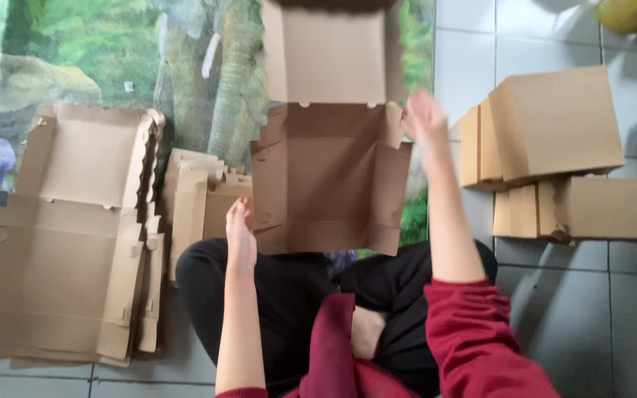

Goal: The person sits on the floor and assembles a flat-packed cardboard box by folding the side flaps and tucking the tabs into slots to form the box structure.

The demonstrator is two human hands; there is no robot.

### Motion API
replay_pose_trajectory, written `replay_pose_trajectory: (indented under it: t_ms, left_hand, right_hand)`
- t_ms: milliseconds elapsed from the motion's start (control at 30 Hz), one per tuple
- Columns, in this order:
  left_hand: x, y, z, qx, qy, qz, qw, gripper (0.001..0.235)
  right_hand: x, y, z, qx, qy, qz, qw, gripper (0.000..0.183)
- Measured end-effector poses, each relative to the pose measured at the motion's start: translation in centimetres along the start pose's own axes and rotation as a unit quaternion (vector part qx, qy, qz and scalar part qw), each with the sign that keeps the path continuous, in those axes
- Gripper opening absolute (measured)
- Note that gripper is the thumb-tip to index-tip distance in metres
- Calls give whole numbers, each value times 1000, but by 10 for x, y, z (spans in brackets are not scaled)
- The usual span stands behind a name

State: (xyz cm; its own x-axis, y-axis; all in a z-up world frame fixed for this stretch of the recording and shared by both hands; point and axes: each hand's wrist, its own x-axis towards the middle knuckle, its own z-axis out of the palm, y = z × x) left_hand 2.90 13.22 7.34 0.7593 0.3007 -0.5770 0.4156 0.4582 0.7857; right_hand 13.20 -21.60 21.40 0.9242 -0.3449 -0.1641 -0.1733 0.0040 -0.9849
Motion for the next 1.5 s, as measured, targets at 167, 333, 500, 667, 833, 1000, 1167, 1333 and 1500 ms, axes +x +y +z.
replay_pose_trajectory:
  t_ms: [167,333,500,667,833,1000,1167,1333,1500]
  left_hand:
    - [27,-24,-4,120,47,12,992,57]
    - [53,-49,-8,339,62,-58,937,62]
    - [102,-106,-17,524,71,-65,847,70]
    - [60,-74,8,567,63,-45,820,60]
    - [-3,-27,21,556,7,11,831,45]
    - [-66,6,27,466,-117,103,871,49]
    - [-86,-7,23,494,-189,73,845,66]
    - [-43,-79,-3,655,-232,67,716,59]
    - [-59,-97,-4,788,-256,58,557,73]
  right_hand:
    - [-39,106,-14,-109,61,31,992,54]
    - [-78,240,-57,-300,47,132,944,57]
    - [-93,299,-66,-363,46,147,919,55]
    - [-114,242,-40,-326,20,211,921,61]
    - [-131,207,-30,-306,23,177,935,50]
    - [-161,160,-17,-304,-58,164,937,61]
    - [-191,125,-5,-270,-192,168,928,81]
    - [-189,225,24,-419,-315,104,845,91]
    - [-202,232,58,-575,-238,138,771,91]
